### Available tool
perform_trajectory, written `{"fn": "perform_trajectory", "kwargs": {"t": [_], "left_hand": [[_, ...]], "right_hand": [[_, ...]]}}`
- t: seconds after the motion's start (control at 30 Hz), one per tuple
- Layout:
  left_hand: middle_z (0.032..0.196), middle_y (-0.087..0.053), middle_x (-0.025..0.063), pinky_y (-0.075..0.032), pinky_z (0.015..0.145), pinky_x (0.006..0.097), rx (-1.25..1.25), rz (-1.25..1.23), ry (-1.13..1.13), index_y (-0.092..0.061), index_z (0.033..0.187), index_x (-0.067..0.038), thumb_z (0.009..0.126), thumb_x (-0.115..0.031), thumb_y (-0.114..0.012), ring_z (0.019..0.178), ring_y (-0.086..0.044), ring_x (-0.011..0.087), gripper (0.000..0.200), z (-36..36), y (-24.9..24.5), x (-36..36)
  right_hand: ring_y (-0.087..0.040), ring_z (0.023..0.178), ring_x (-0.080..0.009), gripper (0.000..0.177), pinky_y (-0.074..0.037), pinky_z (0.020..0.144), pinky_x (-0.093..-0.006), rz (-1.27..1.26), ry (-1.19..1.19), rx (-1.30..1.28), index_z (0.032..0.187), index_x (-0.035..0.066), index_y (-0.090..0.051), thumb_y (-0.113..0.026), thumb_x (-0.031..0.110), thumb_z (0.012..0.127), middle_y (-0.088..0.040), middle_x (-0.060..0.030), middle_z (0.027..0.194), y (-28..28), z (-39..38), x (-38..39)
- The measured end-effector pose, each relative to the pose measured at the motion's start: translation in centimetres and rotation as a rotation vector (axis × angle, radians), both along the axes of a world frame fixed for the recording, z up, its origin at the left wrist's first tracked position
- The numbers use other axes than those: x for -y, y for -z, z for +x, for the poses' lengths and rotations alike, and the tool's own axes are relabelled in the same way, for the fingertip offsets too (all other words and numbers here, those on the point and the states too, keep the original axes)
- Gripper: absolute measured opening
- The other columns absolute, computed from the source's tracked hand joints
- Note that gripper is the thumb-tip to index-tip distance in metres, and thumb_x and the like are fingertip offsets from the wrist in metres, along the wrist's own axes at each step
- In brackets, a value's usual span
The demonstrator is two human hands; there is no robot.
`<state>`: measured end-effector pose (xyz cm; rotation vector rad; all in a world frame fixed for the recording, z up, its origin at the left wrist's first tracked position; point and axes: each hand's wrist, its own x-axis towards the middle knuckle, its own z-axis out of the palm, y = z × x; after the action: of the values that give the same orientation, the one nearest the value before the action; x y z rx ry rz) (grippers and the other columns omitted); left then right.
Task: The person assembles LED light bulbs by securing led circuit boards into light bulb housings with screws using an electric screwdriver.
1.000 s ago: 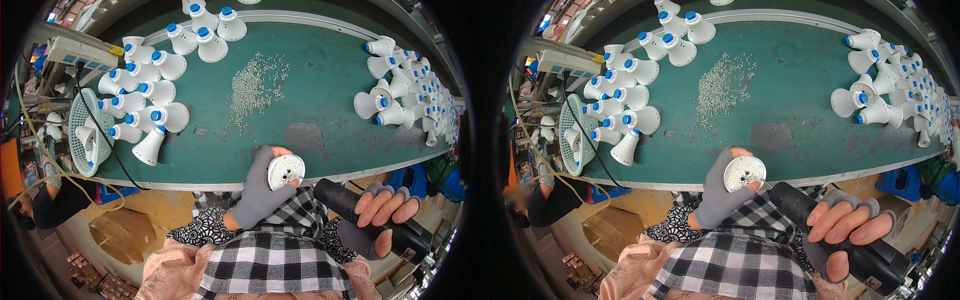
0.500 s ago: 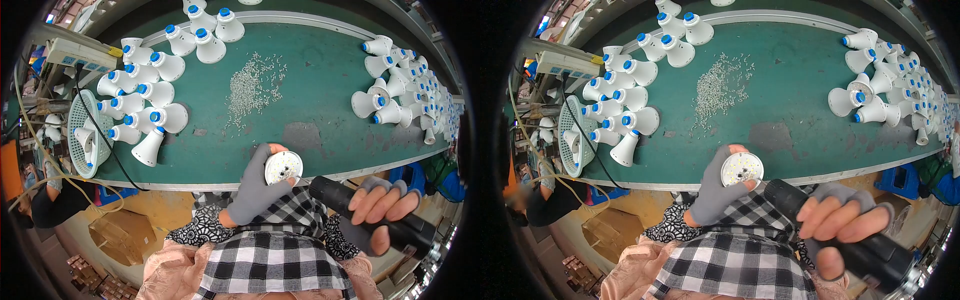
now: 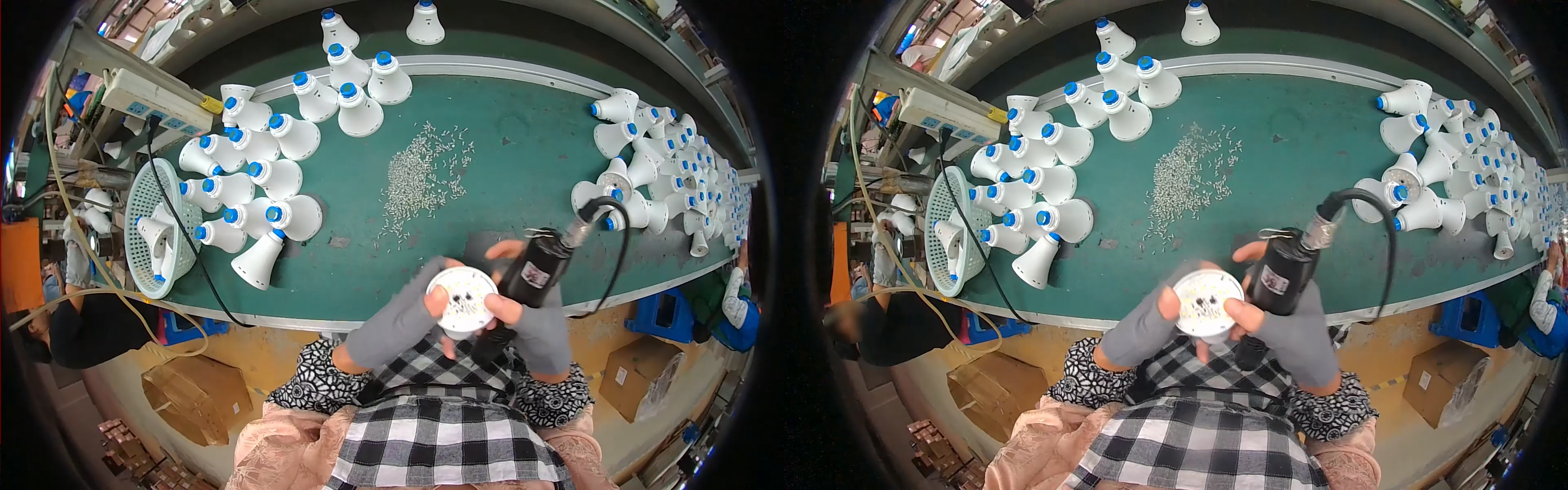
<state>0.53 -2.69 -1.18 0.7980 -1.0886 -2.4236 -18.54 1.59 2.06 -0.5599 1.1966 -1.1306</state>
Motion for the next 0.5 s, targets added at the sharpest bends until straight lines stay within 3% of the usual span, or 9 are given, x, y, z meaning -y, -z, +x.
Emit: {"fn": "perform_trajectory", "kwargs": {"t": [0.03,0.13,0.17,0.27,0.3,0.33,0.4,0.43,0.5], "left_hand": [[0.122,-0.055,0.0154,-0.055,0.082,0.0313,0.030,-0.009,-0.045,-0.037,0.131,0.000,0.095,-0.055,-0.049,0.106,-0.060,0.0187,0.067,0.3,1.0,0.0],[0.130,-0.049,0.0166,-0.047,0.096,0.0343,0.024,-0.372,-0.428,-0.034,0.134,0.000,0.095,-0.048,-0.054,0.114,-0.055,0.0212,0.065,-1.6,2.8,-0.8],[0.134,-0.044,0.0169,-0.040,0.104,0.0357,0.099,-0.321,-0.468,-0.034,0.134,0.001,0.091,-0.040,-0.062,0.120,-0.051,0.0228,0.065,-2.9,2.6,-1.3],[0.131,-0.049,0.0153,-0.043,0.100,0.0348,0.195,-0.563,-0.570,-0.036,0.134,0.000,0.088,-0.032,-0.067,0.119,-0.052,0.0209,0.065,-4.6,0.9,-2.3],[0.127,-0.053,0.0123,-0.047,0.095,0.0352,0.231,-0.444,-0.524,-0.041,0.132,-0.001,0.085,-0.031,-0.069,0.116,-0.054,0.0193,0.062,-3.9,1.1,-2.4],[0.125,-0.054,0.0114,-0.048,0.093,0.0352,0.104,-0.231,-0.498,-0.044,0.130,-0.002,0.084,-0.031,-0.070,0.115,-0.054,0.0189,0.060,-3.3,1.3,-1.9],[0.122,-0.056,0.0098,-0.051,0.088,0.0353,-0.146,0.206,-0.436,-0.049,0.127,-0.004,0.082,-0.029,-0.070,0.111,-0.056,0.0182,0.056,-2.1,1.6,-0.5],[0.121,-0.054,0.0118,-0.053,0.081,0.0401,-0.129,0.336,-0.458,-0.050,0.124,-0.007,0.076,-0.028,-0.072,0.112,-0.055,0.0237,0.057,-1.6,1.2,0.0],[0.119,-0.055,0.0119,-0.053,0.080,0.0389,-0.150,0.352,-0.468,-0.050,0.123,-0.007,0.075,-0.026,-0.071,0.109,-0.056,0.0229,0.055,-0.6,1.5,0.1]], "right_hand": [[-0.060,0.062,-0.0115,0.051,-0.049,0.056,-0.0243,0.011,0.038,0.007,0.121,-0.001,-0.050,-0.073,0.007,0.075,-0.059,-0.0039,0.081,1.0,0.2,-0.3],[-0.060,0.064,-0.0121,0.050,-0.050,0.059,-0.0263,0.062,0.173,0.099,0.120,0.000,-0.051,-0.072,0.010,0.077,-0.059,-0.0044,0.084,2.1,1.2,-0.6],[-0.060,0.064,-0.0123,0.049,-0.051,0.060,-0.0270,0.077,0.223,0.141,0.120,0.000,-0.051,-0.072,0.010,0.077,-0.060,-0.0044,0.084,2.2,1.7,-0.6],[-0.061,0.071,-0.0137,0.046,-0.051,0.066,-0.0290,0.099,0.341,0.091,0.117,0.000,-0.051,-0.071,0.011,0.078,-0.059,-0.0062,0.093,2.2,3.4,-1.0],[-0.060,0.076,-0.0154,0.042,-0.049,0.071,-0.0308,-0.002,0.289,0.095,0.115,0.001,-0.051,-0.070,0.009,0.078,-0.057,-0.0075,0.100,1.9,3.0,-1.2],[-0.057,0.075,-0.0154,0.032,-0.048,0.071,-0.0308,-0.006,0.168,0.276,0.110,0.003,-0.050,-0.065,0.011,0.082,-0.054,-0.0076,0.100,1.5,1.8,-1.6],[-0.053,0.070,-0.0156,0.023,-0.046,0.067,-0.0302,-0.302,0.348,0.096,0.106,0.006,-0.049,-0.059,0.014,0.087,-0.051,-0.0057,0.088,1.1,0.2,-1.6],[-0.052,0.068,-0.0157,0.019,-0.044,0.066,-0.0300,-0.443,0.458,0.050,0.104,0.007,-0.048,-0.057,0.015,0.089,-0.049,-0.0049,0.083,1.1,-0.6,-1.4],[-0.049,0.069,-0.0158,0.015,-0.042,0.068,-0.0307,-0.632,0.716,0.032,0.102,0.008,-0.048,-0.054,0.016,0.091,-0.047,-0.0038,0.080,1.5,-2.9,-0.4]]}}
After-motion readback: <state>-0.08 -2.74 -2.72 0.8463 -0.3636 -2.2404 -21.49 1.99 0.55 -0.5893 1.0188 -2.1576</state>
